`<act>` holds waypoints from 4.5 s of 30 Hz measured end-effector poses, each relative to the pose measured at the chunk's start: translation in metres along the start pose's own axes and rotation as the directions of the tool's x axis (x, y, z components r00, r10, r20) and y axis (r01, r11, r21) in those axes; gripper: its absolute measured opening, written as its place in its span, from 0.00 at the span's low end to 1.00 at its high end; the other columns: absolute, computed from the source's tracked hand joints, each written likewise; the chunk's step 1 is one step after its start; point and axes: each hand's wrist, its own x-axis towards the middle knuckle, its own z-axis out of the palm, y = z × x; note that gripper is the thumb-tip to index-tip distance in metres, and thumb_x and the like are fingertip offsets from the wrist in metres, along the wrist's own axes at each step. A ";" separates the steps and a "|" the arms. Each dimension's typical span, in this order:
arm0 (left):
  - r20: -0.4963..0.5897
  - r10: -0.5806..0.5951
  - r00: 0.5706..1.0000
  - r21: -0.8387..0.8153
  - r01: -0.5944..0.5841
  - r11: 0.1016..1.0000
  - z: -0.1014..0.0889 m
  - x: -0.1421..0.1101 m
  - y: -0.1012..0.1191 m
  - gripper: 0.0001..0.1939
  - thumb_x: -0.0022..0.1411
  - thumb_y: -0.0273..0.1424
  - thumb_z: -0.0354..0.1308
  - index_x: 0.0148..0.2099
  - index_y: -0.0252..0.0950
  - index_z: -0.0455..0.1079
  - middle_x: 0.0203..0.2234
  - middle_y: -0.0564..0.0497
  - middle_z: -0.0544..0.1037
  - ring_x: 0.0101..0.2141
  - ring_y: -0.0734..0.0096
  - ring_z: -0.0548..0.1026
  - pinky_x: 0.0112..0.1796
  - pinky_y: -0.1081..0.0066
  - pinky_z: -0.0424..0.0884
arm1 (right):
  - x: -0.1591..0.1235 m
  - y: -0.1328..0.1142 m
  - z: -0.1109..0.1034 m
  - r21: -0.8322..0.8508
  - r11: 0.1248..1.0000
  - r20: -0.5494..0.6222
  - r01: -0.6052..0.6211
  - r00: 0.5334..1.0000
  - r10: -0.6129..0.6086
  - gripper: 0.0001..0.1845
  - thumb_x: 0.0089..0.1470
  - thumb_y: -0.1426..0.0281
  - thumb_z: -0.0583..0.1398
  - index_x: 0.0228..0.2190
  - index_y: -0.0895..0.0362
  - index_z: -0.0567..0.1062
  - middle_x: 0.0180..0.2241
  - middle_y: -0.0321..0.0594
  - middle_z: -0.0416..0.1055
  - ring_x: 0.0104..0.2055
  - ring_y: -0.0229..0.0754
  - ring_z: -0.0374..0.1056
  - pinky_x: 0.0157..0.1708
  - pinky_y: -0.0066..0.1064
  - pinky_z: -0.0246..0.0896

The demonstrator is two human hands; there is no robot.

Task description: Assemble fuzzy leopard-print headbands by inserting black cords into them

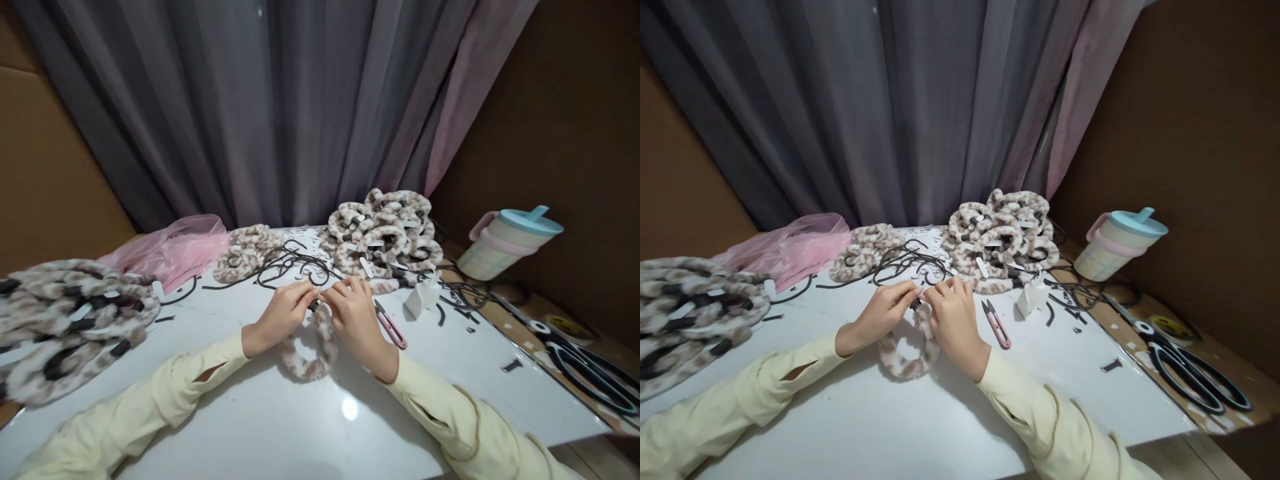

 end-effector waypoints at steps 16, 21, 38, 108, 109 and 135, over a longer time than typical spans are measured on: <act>0.000 -0.037 0.999 -0.061 0.037 0.997 0.001 -0.005 0.007 0.13 0.63 0.32 0.48 0.25 0.36 0.60 0.19 0.57 0.64 0.21 0.77 0.61 0.26 0.76 0.57 | 0.007 0.012 0.007 0.219 0.946 0.176 -0.239 0.963 0.203 0.14 0.50 0.81 0.53 0.21 0.57 0.73 0.23 0.36 0.72 0.33 0.42 0.57 0.32 0.33 0.41; 0.086 -0.189 0.978 -0.128 0.199 0.972 -0.003 -0.003 0.010 0.13 0.60 0.35 0.53 0.26 0.36 0.62 0.18 0.58 0.66 0.21 0.77 0.63 0.26 0.76 0.58 | 0.011 0.020 0.012 0.273 0.937 0.191 -0.217 0.967 0.169 0.12 0.54 0.77 0.54 0.22 0.57 0.73 0.26 0.37 0.72 0.34 0.42 0.61 0.35 0.32 0.47; 0.254 -0.621 0.741 -0.817 0.509 0.273 -0.009 0.016 -0.004 0.17 0.45 0.36 0.66 0.23 0.32 0.61 0.17 0.57 0.66 0.18 0.83 0.62 0.22 0.79 0.59 | -0.004 -0.018 -0.002 -0.135 0.978 0.267 -0.158 0.945 0.190 0.17 0.61 0.67 0.48 0.47 0.57 0.69 0.21 0.42 0.74 0.19 0.43 0.67 0.20 0.30 0.35; 0.052 0.450 0.891 0.540 -0.404 0.738 -0.007 0.004 -0.035 0.16 0.66 0.29 0.41 0.25 0.37 0.57 0.21 0.50 0.64 0.27 0.66 0.59 0.31 0.67 0.57 | 0.009 -0.008 0.013 0.660 0.579 0.446 -0.479 0.870 0.211 0.12 0.54 0.70 0.52 0.20 0.58 0.66 0.20 0.33 0.61 0.25 0.35 0.55 0.27 0.26 0.49; 0.049 0.439 0.897 0.541 -0.394 0.743 -0.007 0.004 -0.036 0.16 0.66 0.28 0.40 0.25 0.37 0.57 0.21 0.50 0.64 0.27 0.66 0.59 0.32 0.67 0.57 | 0.009 -0.007 0.012 0.638 0.619 0.431 -0.458 0.879 0.205 0.12 0.53 0.72 0.52 0.19 0.58 0.66 0.20 0.33 0.62 0.25 0.35 0.56 0.27 0.26 0.49; -0.041 -0.132 0.990 -0.201 0.121 0.972 0.017 -0.018 -0.024 0.12 0.60 0.30 0.49 0.23 0.37 0.58 0.17 0.57 0.63 0.21 0.75 0.60 0.27 0.75 0.55 | 0.009 0.012 0.028 -0.009 1.000 0.304 -0.004 0.953 0.007 0.10 0.51 0.82 0.51 0.25 0.58 0.68 0.28 0.39 0.69 0.34 0.43 0.58 0.33 0.33 0.42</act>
